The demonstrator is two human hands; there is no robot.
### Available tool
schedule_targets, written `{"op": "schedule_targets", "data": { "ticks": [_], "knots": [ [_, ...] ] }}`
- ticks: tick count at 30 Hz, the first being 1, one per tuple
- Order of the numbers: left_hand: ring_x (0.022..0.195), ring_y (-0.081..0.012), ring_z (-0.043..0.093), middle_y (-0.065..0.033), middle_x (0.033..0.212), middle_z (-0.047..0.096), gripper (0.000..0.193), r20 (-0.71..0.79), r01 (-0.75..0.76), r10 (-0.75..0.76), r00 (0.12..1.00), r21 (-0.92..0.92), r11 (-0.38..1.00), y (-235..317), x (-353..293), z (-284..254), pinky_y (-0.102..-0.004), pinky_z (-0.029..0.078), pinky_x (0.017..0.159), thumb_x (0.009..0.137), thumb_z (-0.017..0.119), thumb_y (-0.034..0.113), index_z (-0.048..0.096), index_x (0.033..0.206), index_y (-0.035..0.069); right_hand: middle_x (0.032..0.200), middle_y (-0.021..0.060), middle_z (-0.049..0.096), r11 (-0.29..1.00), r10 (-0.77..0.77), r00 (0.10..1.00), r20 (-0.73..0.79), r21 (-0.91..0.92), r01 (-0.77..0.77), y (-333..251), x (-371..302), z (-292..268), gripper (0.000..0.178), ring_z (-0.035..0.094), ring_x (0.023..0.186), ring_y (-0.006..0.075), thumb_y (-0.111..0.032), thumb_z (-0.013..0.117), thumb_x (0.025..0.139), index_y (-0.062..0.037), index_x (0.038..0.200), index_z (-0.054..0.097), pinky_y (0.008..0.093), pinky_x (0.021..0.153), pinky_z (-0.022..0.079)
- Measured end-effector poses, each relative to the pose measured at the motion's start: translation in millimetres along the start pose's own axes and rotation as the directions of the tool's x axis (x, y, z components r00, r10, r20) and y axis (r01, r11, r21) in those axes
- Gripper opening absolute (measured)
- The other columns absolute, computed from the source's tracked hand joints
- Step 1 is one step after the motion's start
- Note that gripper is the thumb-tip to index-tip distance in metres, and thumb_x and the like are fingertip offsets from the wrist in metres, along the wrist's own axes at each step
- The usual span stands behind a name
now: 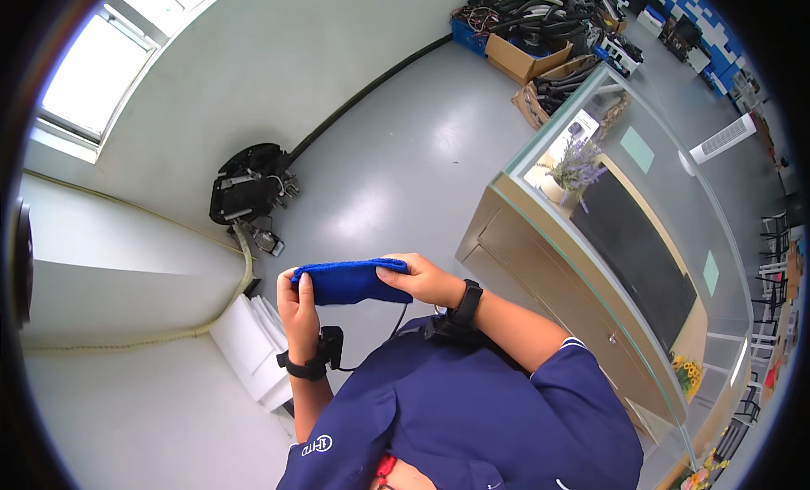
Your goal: The person is cleaning a glass display case with a blue cloth and then placing white foam pads on top of it.
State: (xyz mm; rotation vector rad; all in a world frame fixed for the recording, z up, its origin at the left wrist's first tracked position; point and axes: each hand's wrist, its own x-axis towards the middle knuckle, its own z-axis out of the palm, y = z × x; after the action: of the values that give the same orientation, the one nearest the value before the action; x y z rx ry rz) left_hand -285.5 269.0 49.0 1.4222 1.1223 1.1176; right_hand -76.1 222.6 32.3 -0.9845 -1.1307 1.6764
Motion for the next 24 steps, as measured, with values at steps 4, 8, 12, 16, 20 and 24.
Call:
{"op": "schedule_targets", "data": {
  "ticks": [4, 8, 12, 16, 20, 24],
  "knots": [
    [0.072, -0.0071, 0.047, -0.0017, 0.080, 0.051, 0.015, -0.044, -0.041, 0.045, 0.998, 0.080, 0.996, 1, 38, 17, -0.0205, 0.040, 0.066, 0.089, 0.047, 0.015, 0.048, 0.095, 0.001, 0.086, -0.0008, 0.056, 0.976, -0.007, 1.000, 0.006, 0.216, 0.006, -5, 29, -19, 0.029, 0.049, 0.080, 0.0067, -0.026, 0.047, 0.090, 0.0001, 0.100, 0.055, 0.0232, 0.074, 0.040],
    [0.071, -0.0073, 0.045, -0.0013, 0.080, 0.051, 0.017, -0.075, -0.086, 0.097, 0.993, 0.139, 0.987, -1, 69, 30, -0.0203, 0.039, 0.065, 0.090, 0.045, 0.017, 0.048, 0.095, 0.001, 0.099, 0.0037, 0.056, 0.859, 0.049, 0.999, 0.008, 0.510, -0.046, -8, 52, -35, 0.032, 0.052, 0.091, 0.0101, -0.025, 0.046, 0.090, 0.0009, 0.107, 0.052, 0.0258, 0.083, 0.041],
    [0.071, -0.0077, 0.043, -0.0009, 0.080, 0.049, 0.019, -0.073, -0.095, 0.112, 0.991, 0.204, 0.974, -3, 103, 36, -0.0207, 0.038, 0.066, 0.091, 0.044, 0.020, 0.048, 0.093, 0.002, 0.102, 0.0026, 0.056, 0.857, 0.087, 0.995, -0.041, 0.512, -0.054, -4, 76, -51, 0.032, 0.051, 0.092, 0.0095, -0.025, 0.044, 0.091, 0.0002, 0.109, 0.051, 0.0253, 0.085, 0.039],
    [0.066, -0.0093, 0.044, -0.0023, 0.075, 0.049, 0.014, 0.014, -0.105, 0.105, 0.994, 0.182, 0.978, -12, 148, 43, -0.0225, 0.038, 0.062, 0.089, 0.047, 0.015, 0.049, 0.090, 0.001, 0.091, -0.0018, 0.056, 0.959, 0.059, 0.950, -0.307, 0.280, 0.031, -1, 114, -71, 0.031, 0.048, 0.086, 0.0062, -0.027, 0.045, 0.091, 0.0003, 0.102, 0.055, 0.0234, 0.080, 0.038],
    [0.065, -0.0213, 0.049, -0.0103, 0.076, 0.050, 0.009, 0.192, -0.384, 0.343, 0.920, 0.256, 0.887, -20, 207, 47, -0.0289, 0.041, 0.059, 0.081, 0.055, 0.006, 0.053, 0.087, 0.000, 0.094, -0.0003, 0.055, 0.970, 0.074, 0.869, -0.489, 0.239, 0.052, 10, 154, -89, 0.031, 0.047, 0.088, 0.0070, -0.028, 0.046, 0.090, -0.0015, 0.105, 0.053, 0.0242, 0.080, 0.038],
    [0.065, -0.0240, 0.051, -0.0105, 0.076, 0.049, 0.010, 0.279, -0.508, 0.431, 0.858, 0.340, 0.791, -14, 269, 40, -0.0312, 0.042, 0.056, 0.078, 0.059, 0.007, 0.056, 0.086, 0.001, 0.101, 0.0023, 0.052, 0.982, 0.107, 0.681, -0.724, 0.184, 0.042, -11, 207, -86, 0.030, 0.049, 0.089, 0.0099, -0.028, 0.047, 0.090, -0.0049, 0.108, 0.050, 0.0247, 0.079, 0.039]
  ]
}}
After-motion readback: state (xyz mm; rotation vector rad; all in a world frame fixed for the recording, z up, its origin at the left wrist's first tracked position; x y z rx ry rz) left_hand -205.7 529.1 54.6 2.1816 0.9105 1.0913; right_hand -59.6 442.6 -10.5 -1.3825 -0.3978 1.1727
